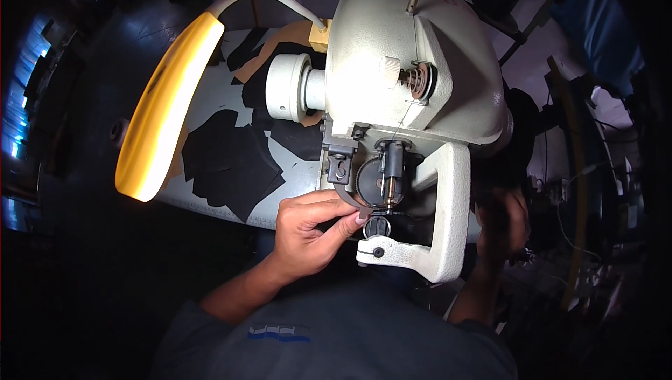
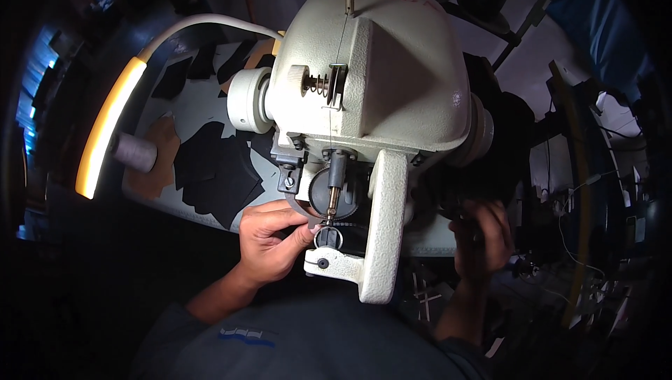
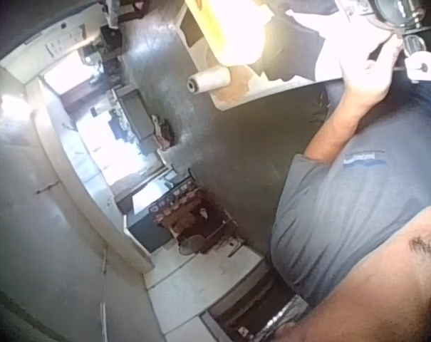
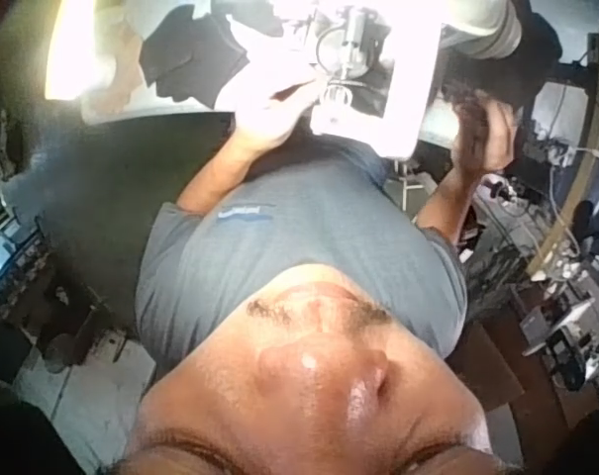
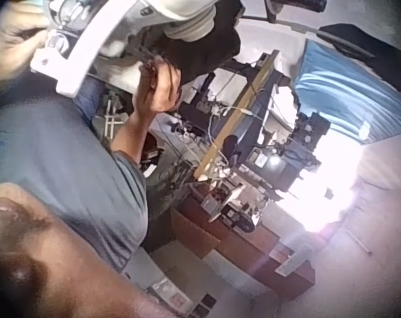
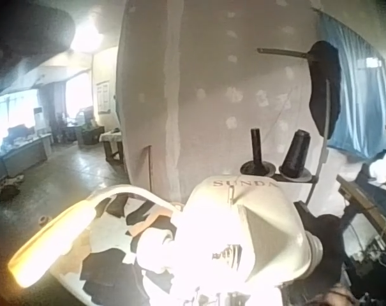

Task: Operating an industrial sewing machine to stitch a leather shoe component and then trimming excess material with scissors.

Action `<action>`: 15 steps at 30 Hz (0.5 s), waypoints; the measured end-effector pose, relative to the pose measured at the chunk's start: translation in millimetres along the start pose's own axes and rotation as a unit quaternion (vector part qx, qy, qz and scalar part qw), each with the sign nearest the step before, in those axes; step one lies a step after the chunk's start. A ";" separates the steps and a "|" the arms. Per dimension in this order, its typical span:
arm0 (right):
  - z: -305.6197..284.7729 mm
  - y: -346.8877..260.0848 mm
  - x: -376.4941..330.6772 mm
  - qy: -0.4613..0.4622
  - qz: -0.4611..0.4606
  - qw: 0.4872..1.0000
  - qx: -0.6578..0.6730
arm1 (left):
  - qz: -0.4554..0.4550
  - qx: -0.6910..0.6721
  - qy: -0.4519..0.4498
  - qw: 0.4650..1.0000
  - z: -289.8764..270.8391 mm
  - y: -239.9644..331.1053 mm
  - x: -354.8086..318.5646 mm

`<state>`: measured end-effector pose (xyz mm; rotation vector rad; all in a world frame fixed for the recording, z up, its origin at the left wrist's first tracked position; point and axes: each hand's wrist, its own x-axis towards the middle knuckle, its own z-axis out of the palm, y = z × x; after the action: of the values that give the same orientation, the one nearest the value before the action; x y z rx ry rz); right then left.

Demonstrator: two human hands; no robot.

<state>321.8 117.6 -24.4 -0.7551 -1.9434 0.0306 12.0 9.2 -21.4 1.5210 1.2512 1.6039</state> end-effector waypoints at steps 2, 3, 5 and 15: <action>-5.1 -0.6 -23.4 -0.011 0.071 0.996 -0.051 | -0.012 0.013 -0.013 1.000 -2.9 2.8 -0.1; -6.4 -0.9 -33.8 -0.022 0.141 0.985 -0.099 | -0.011 0.011 -0.014 1.000 -4.0 2.0 -1.4; -4.8 1.9 -51.7 -0.035 0.157 0.974 -0.159 | -0.024 0.011 -0.024 0.999 -5.2 0.2 -4.3; 24.8 -9.9 -96.0 -0.020 0.219 0.969 -0.109 | -0.067 0.026 -0.010 0.997 -5.8 -1.7 -25.2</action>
<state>325.1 67.4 -110.4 -1.3297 -1.7990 0.1026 10.3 -14.1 -32.7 1.4482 1.3636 1.4779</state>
